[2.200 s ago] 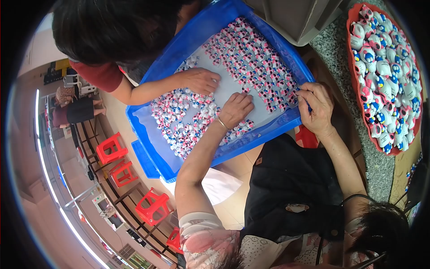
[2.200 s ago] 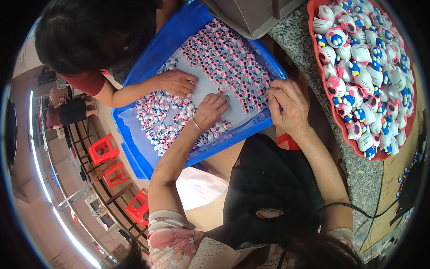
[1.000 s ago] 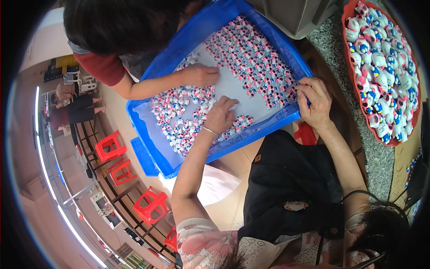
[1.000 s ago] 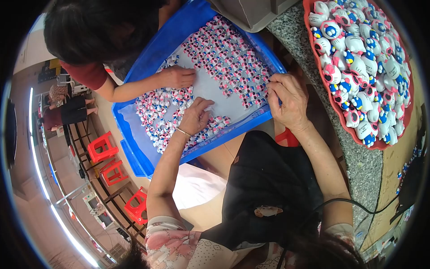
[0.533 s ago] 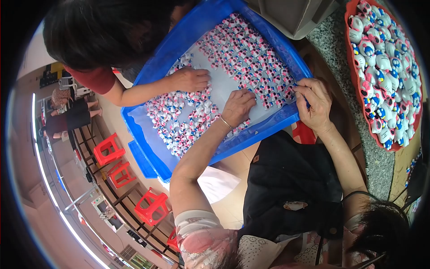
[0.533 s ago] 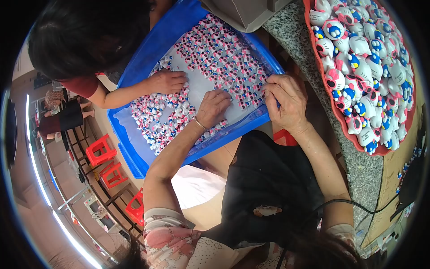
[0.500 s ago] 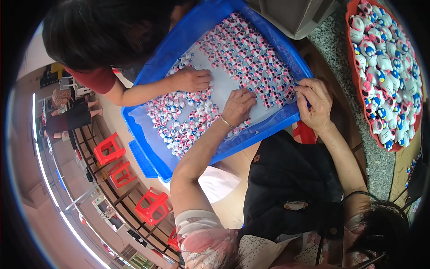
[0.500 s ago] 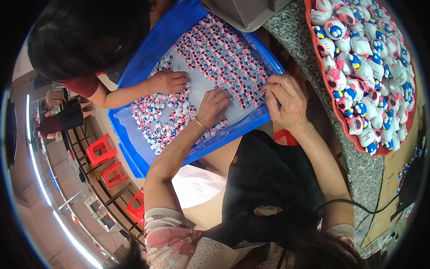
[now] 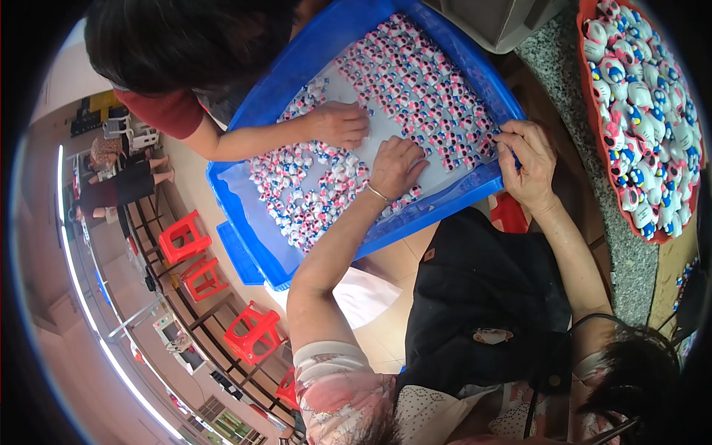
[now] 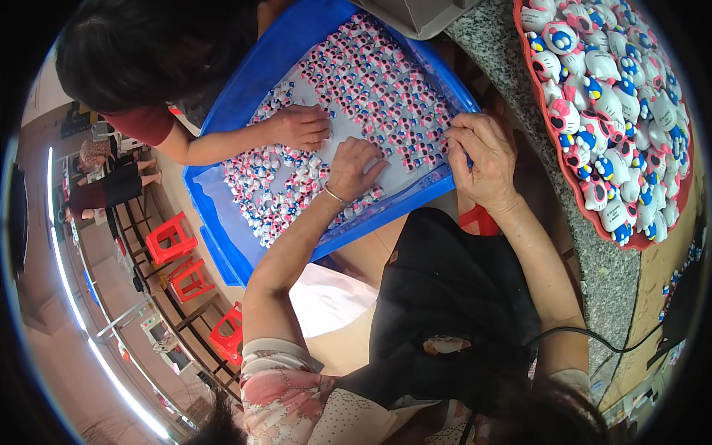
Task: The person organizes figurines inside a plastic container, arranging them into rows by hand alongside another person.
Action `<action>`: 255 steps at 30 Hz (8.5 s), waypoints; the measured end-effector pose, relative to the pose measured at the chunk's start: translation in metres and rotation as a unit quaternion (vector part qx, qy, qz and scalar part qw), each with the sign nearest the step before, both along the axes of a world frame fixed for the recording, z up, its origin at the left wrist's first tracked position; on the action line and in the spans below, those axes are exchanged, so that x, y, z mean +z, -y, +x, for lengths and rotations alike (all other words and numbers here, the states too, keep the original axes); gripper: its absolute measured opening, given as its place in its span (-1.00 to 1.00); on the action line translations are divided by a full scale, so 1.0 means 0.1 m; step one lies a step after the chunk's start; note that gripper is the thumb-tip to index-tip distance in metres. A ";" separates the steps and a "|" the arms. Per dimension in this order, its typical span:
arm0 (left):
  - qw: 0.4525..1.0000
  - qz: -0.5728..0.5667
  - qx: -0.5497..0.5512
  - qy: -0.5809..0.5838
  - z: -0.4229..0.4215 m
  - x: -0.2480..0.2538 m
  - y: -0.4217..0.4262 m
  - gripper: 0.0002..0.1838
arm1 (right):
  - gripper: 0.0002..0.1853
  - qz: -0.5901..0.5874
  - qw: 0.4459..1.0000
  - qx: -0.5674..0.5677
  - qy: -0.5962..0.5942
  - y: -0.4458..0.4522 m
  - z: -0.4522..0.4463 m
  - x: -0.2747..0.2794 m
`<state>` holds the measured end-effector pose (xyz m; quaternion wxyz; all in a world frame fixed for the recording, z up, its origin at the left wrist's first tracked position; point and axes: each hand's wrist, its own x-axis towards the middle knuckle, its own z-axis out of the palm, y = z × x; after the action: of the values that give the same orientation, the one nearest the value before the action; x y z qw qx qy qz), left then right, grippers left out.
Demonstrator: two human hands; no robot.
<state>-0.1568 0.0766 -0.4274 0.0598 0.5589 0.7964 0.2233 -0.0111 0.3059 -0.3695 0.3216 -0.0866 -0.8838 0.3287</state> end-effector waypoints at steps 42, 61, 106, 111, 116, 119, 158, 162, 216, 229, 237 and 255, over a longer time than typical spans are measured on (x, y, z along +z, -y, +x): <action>0.959 -0.212 -0.090 0.164 -0.01 0.43 0.34 -0.71 | -0.88 0.001 1.000 0.001 -0.011 0.00 0.01 -0.03; 0.968 -0.080 -0.106 0.215 0.12 0.24 0.20 -0.63 | -0.88 0.004 1.000 0.001 -0.005 0.00 0.01 -0.01; 0.988 -0.065 0.099 0.097 0.09 0.30 0.85 -0.86 | -0.90 0.089 0.988 0.056 0.117 0.18 -0.18 0.22; 0.975 -0.186 0.116 0.045 0.12 0.20 0.67 -0.67 | -0.91 0.079 0.988 0.056 0.120 0.17 -0.16 0.23; 0.964 -0.225 0.114 0.087 0.01 0.04 0.63 -0.72 | -0.90 0.071 0.990 0.051 0.109 0.16 -0.15 0.22; 0.957 -0.238 0.103 0.133 -0.02 0.07 0.63 -0.77 | -0.91 0.070 0.991 0.053 0.104 0.16 -0.15 0.22; 0.778 0.129 0.438 0.432 0.02 -0.47 0.23 -0.71 | -0.90 0.075 0.989 0.056 0.116 0.17 -0.13 0.22; 0.776 0.151 0.452 0.414 -0.06 -0.50 0.13 -0.69 | -0.90 0.070 0.989 0.056 0.114 0.17 -0.13 0.21; 0.936 -0.261 0.233 -0.051 -0.97 0.08 -0.03 -0.73 | -0.88 0.045 0.992 0.062 0.096 0.16 -0.13 0.22; 0.942 -0.244 0.216 -0.077 -0.77 0.11 0.13 -0.73 | -0.90 0.054 0.993 0.060 0.091 0.18 -0.13 0.23; 0.950 -0.240 0.160 -0.117 -0.53 0.13 0.20 -0.78 | -0.89 0.048 0.993 0.059 0.085 0.18 -0.14 0.22; 0.964 -0.224 0.088 -0.108 -0.30 0.23 0.24 -0.78 | -0.91 0.059 0.992 0.056 0.095 0.17 -0.13 0.21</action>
<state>-0.1864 0.0524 -0.4043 0.0774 0.4793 0.8741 -0.0182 -0.0238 0.2886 -0.3481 0.2216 -0.0488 -0.9317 0.2836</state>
